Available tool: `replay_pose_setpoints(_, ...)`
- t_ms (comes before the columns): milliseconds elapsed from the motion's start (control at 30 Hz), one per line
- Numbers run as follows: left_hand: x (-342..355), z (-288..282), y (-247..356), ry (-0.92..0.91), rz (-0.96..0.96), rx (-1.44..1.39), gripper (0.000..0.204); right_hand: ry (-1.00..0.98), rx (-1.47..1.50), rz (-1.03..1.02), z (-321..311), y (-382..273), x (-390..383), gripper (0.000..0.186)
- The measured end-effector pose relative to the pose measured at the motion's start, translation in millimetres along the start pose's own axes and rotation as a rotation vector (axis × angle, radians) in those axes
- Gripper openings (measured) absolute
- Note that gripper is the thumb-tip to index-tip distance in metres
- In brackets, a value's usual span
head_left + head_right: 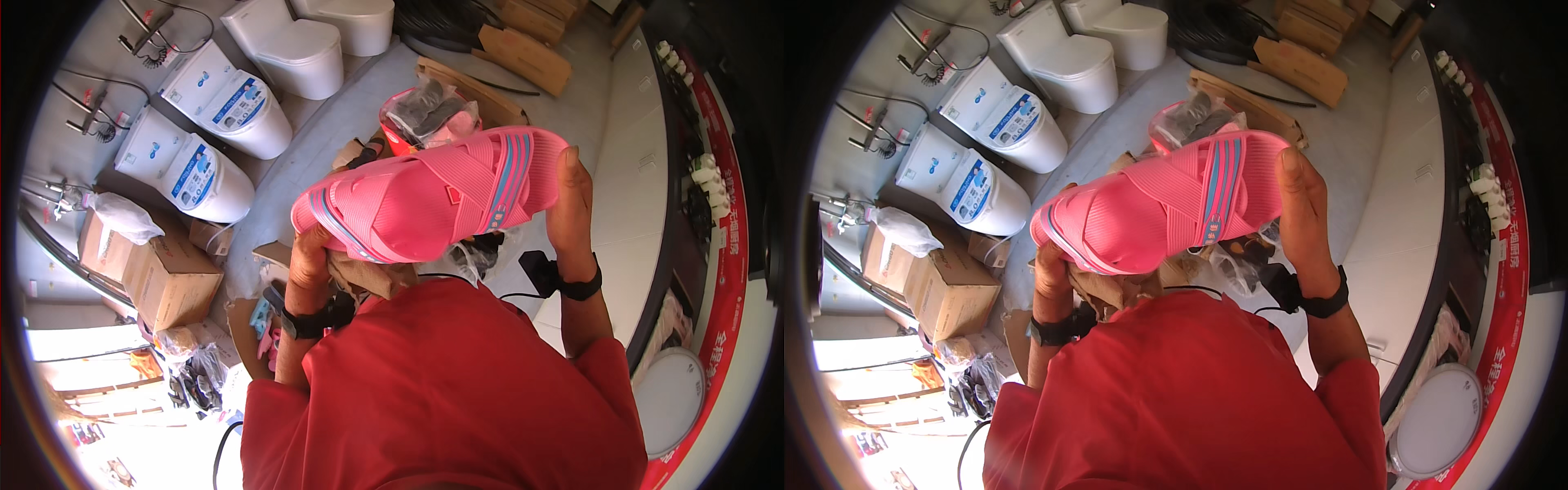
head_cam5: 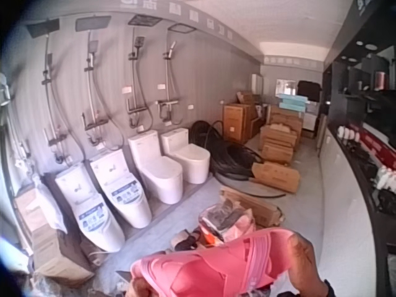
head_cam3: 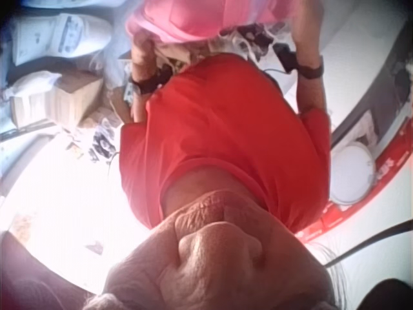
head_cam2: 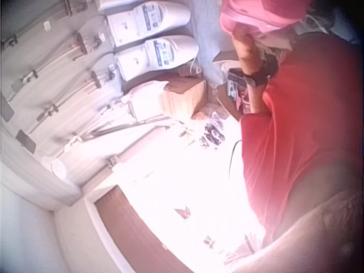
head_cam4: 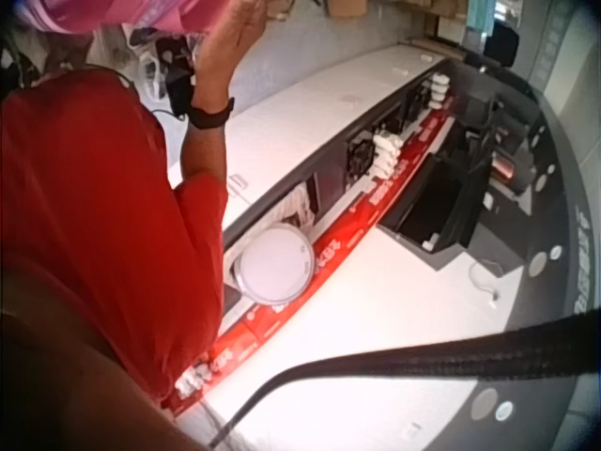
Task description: The person cleans a pair of pink sandals with a cloth. They take the sandals from a cardboard box and wipe the footbeds, straps, and soles by hand, handling the items one at a time.
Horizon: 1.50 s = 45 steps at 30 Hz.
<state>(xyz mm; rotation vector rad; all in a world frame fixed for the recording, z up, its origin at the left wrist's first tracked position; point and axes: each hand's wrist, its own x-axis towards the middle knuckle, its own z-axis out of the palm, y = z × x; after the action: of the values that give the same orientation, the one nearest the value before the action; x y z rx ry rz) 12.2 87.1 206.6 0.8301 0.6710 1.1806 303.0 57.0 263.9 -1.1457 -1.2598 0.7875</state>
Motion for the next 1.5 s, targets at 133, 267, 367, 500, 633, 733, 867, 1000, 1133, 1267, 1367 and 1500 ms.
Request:
replay_pose_setpoints(133,-2,16,4,0.002,0.068,-0.067,0.059,0.041,0.057,0.008,5,0,-4,0.053)
replay_pose_setpoints(267,1,12,-2,0.004,0.116,-0.054,0.06,0.072,0.064,0.019,8,-2,-4,0.052)
replay_pose_setpoints(367,1,10,-3,-0.022,0.105,-0.048,0.06,0.065,0.102,0.018,8,0,-7,0.051)
replay_pose_setpoints(500,-1,18,-1,-0.036,0.093,-0.046,0.06,0.054,0.024,-0.004,8,-2,-10,0.05)
replay_pose_setpoints(633,1,20,-3,-0.007,0.102,-0.027,0.06,0.054,0.042,0.02,12,-5,-12,0.049)
replay_pose_setpoints(733,3,17,-3,0.019,0.0,-0.053,0.059,0.033,0.044,0.02,10,-5,-11,0.049)
replay_pose_setpoints(867,9,2,-11,-0.002,-0.172,-0.347,0.055,0.037,0.106,0.085,9,1,-2,0.05)
replay_pose_setpoints(1000,21,4,-20,0.116,-0.289,-0.357,0.049,-0.088,0.448,0.14,11,15,3,0.052)
replay_pose_setpoints(1133,34,-4,-24,-0.059,-0.359,-0.399,0.046,0.01,0.71,0.037,21,16,20,0.055)
replay_pose_setpoints(1267,29,20,-21,0.098,-0.208,-0.295,0.048,0.146,1.004,0.108,22,22,26,0.048)
replay_pose_setpoints(1367,29,26,-15,0.029,-0.063,-0.014,0.068,0.223,1.097,0.165,17,17,29,0.044)
replay_pose_setpoints(1500,30,24,-10,-0.132,0.194,0.357,0.102,0.31,1.067,0.192,13,14,34,0.036)
